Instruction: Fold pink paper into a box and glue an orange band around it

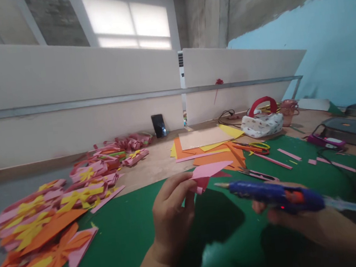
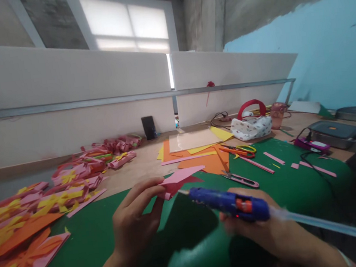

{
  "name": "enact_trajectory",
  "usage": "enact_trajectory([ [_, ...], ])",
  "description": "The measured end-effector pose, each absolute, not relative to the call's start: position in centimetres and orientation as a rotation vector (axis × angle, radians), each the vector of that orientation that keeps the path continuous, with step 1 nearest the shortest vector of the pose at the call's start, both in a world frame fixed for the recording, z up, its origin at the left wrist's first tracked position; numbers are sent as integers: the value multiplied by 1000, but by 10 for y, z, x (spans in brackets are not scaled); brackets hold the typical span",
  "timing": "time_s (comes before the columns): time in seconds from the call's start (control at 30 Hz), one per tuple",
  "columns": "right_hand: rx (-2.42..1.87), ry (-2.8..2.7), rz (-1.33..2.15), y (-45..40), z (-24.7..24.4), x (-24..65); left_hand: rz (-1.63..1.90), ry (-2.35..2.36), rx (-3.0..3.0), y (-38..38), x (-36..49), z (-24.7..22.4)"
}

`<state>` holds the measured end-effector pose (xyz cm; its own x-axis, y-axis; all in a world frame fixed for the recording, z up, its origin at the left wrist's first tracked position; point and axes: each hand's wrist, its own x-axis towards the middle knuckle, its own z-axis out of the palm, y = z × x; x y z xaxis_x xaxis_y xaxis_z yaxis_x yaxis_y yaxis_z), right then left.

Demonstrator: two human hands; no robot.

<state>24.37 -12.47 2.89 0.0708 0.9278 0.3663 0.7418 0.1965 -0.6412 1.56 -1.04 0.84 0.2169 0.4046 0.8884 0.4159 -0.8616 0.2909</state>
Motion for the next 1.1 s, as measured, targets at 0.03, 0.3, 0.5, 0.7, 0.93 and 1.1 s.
enact_trajectory([
  [0.03, -1589, -1699, 295, -123, 29, 255, -1787, -832, -2456, -11, 15, 9],
  [0.3, -1924, -1890, -322, -88, 24, 382, -1985, -1111, -2470, -7, 11, 12],
  [0.5, -1873, -2358, -455, -73, 1, 436, -2062, -1217, -2529, -5, 11, 11],
  [0.7, -1837, -2372, -497, -60, 30, 395, -1999, -1156, -2523, -6, 14, 12],
  [0.93, -1225, -2091, -494, -68, 62, 247, -2001, -1063, -2504, -8, 13, 12],
  [1.1, -1213, -2071, -654, -50, 62, 201, -2037, -1073, -2585, -9, 14, 13],
])
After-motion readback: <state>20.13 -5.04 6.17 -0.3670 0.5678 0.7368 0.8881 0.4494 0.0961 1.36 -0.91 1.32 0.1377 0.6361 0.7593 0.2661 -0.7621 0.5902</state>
